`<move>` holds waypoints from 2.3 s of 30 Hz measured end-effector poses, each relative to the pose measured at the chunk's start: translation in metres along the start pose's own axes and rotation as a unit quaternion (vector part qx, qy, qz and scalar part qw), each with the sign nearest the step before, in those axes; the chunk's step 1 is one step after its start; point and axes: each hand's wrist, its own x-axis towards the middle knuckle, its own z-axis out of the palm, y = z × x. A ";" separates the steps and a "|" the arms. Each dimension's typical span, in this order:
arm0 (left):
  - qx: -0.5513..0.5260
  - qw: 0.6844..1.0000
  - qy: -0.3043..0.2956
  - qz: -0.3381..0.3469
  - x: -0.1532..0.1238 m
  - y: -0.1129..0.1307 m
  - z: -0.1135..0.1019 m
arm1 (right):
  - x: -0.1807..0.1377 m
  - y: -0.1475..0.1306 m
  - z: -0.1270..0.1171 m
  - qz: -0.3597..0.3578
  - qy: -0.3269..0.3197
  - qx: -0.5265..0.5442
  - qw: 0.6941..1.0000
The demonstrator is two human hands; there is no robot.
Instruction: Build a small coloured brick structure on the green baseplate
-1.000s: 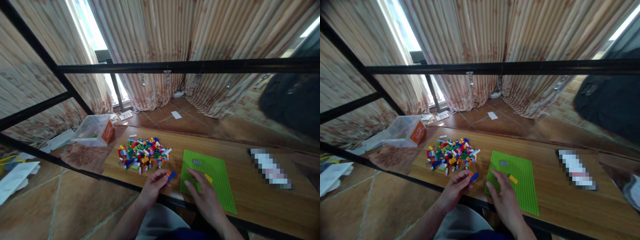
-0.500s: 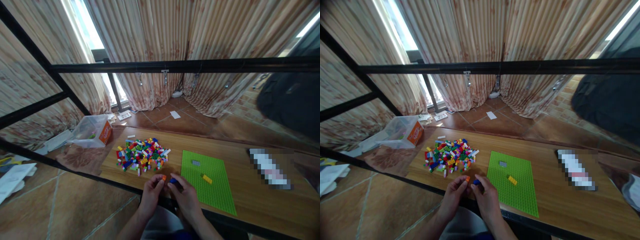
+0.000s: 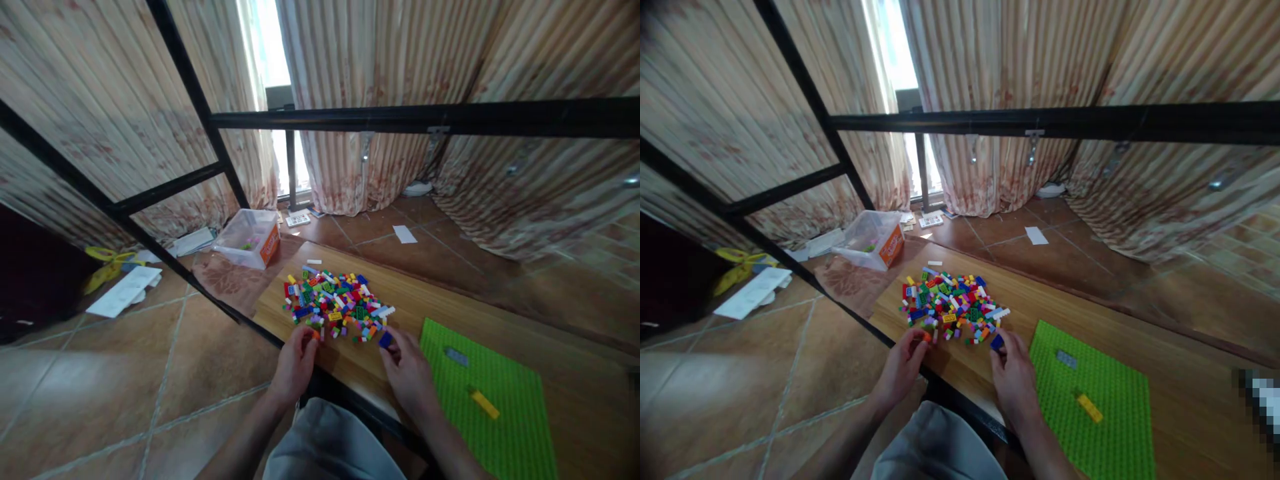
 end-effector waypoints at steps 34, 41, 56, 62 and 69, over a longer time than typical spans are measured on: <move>0.068 0.931 -0.280 0.226 0.011 0.087 0.173 | -0.023 0.051 -0.130 0.179 0.188 0.095 0.961; 0.179 0.894 -0.264 0.315 0.035 0.091 0.213 | 0.002 0.069 -0.127 0.128 0.092 -0.012 0.987; 0.158 0.891 -0.217 0.365 0.036 0.072 0.220 | -0.003 0.094 -0.125 0.033 0.049 -0.173 0.983; 0.156 0.893 -0.215 0.363 0.037 0.071 0.220 | 0.000 0.092 -0.122 0.035 0.051 -0.157 0.986; 0.178 0.886 -0.210 0.375 0.035 0.073 0.220 | 0.007 0.088 -0.128 0.050 0.007 -0.170 0.984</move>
